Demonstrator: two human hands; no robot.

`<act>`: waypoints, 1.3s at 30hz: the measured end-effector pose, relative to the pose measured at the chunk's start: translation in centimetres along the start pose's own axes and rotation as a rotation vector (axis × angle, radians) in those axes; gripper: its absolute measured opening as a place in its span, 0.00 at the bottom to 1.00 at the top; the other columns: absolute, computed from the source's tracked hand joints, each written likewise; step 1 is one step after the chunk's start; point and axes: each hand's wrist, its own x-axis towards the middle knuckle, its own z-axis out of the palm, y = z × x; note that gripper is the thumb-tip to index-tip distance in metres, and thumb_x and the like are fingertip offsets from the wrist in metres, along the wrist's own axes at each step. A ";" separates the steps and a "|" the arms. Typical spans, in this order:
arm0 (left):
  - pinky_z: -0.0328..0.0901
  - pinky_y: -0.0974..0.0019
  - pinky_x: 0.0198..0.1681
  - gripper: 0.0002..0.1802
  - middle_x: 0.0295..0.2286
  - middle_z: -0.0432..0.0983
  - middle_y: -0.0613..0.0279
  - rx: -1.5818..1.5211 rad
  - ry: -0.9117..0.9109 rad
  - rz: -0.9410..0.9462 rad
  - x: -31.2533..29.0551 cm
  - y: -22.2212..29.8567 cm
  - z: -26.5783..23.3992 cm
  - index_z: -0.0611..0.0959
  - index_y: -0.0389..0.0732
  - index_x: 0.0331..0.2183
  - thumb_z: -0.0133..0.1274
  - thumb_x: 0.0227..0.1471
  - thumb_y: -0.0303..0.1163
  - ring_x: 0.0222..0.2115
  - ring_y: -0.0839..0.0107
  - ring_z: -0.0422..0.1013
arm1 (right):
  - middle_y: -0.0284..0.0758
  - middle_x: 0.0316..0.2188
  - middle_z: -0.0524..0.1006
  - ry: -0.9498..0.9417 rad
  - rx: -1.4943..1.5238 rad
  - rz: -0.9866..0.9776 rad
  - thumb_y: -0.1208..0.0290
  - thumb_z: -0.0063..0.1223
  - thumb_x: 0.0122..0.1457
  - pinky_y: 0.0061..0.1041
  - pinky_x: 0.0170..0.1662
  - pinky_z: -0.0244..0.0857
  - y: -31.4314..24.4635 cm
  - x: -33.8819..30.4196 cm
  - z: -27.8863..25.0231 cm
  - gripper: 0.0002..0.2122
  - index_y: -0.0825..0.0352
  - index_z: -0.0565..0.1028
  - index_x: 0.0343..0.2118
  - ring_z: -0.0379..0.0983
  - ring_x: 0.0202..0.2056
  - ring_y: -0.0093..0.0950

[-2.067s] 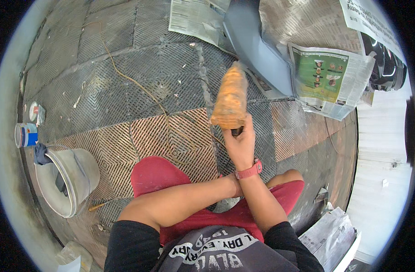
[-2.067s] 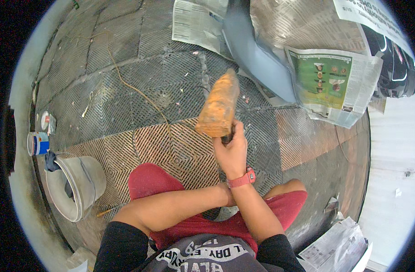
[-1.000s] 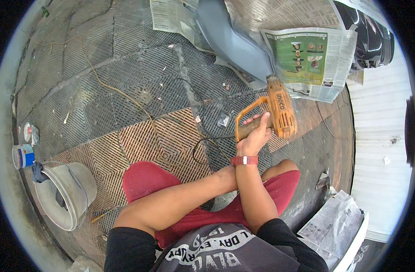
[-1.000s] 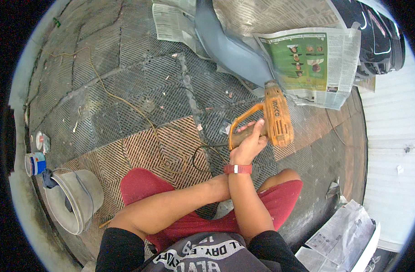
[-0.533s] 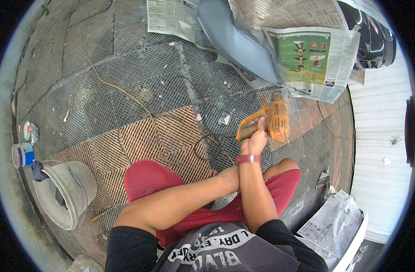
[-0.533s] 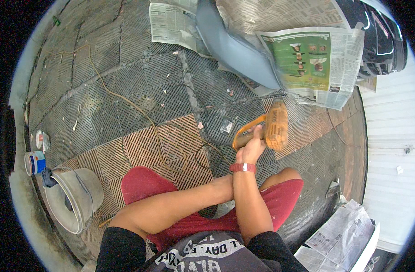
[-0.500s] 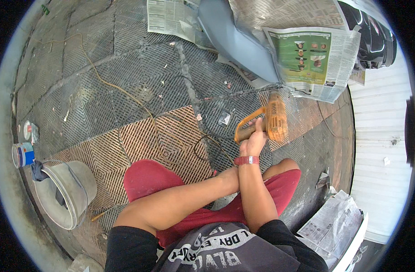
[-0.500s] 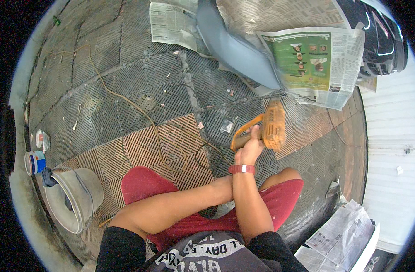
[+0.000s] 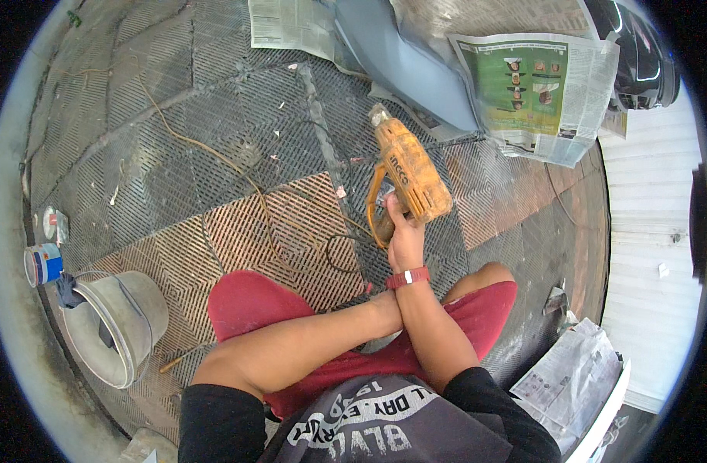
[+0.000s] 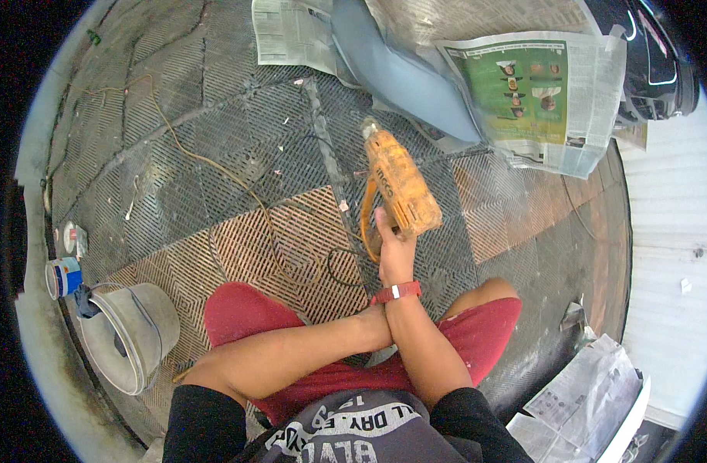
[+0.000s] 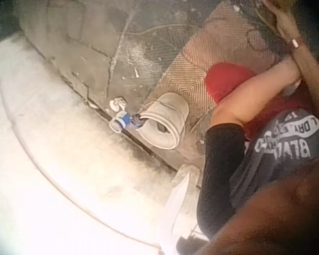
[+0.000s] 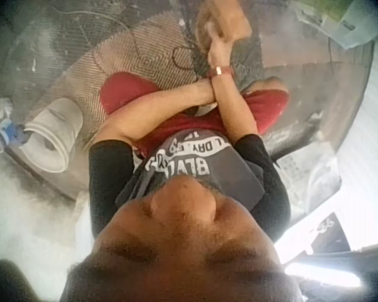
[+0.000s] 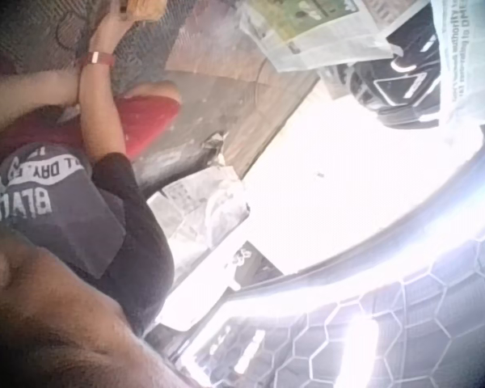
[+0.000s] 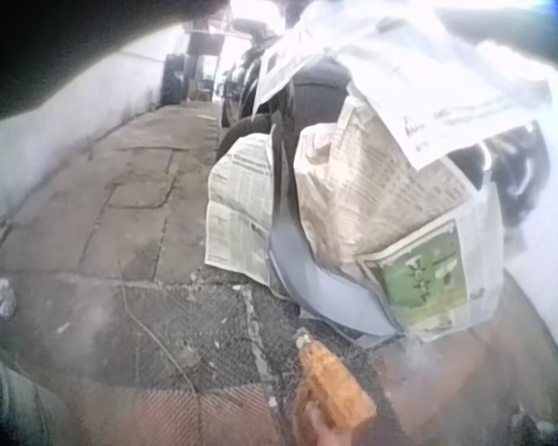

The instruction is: The person kneels on the floor and uses a heat gun to apply heat to a grey car bumper. The person moves the heat gun along the surface of the bumper, then stands up and briefly directs the heat gun towards a black car before the clip ends.

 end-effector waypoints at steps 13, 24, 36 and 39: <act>0.75 0.45 0.47 0.16 0.39 0.84 0.34 0.250 -0.197 -0.111 2.1 0.1 -3.0 0.89 0.34 0.39 0.49 0.60 0.30 0.42 0.41 0.81 | 0.29 0.39 0.80 0.472 0.418 0.010 0.74 0.63 0.68 0.31 0.50 0.70 0.8 6.9 -5.4 0.09 0.63 0.77 0.48 0.74 0.40 0.25; 0.76 0.59 0.50 0.18 0.51 0.85 0.59 0.188 -0.252 -0.388 1.3 1.3 -3.4 0.89 0.46 0.50 0.54 0.61 0.30 0.49 0.62 0.82 | 0.34 0.42 0.80 0.245 0.243 0.125 0.79 0.63 0.66 0.32 0.53 0.74 4.3 5.5 -3.7 0.16 0.67 0.73 0.55 0.78 0.42 0.29; 0.71 0.53 0.57 0.21 0.55 0.80 0.47 -0.186 0.027 -0.336 0.1 -2.1 -1.5 0.83 0.42 0.56 0.48 0.67 0.37 0.53 0.49 0.77 | 0.45 0.55 0.79 -0.243 -0.554 -0.203 0.78 0.59 0.64 0.37 0.60 0.67 7.9 4.9 2.8 0.17 0.73 0.76 0.56 0.77 0.56 0.42; 0.69 0.54 0.60 0.20 0.56 0.80 0.49 -0.419 0.092 -0.483 0.2 -1.4 -3.7 0.83 0.43 0.55 0.50 0.65 0.36 0.55 0.51 0.76 | 0.49 0.52 0.80 -0.331 -0.843 -0.326 0.78 0.59 0.64 0.40 0.59 0.69 5.5 4.8 5.6 0.14 0.74 0.78 0.52 0.77 0.54 0.48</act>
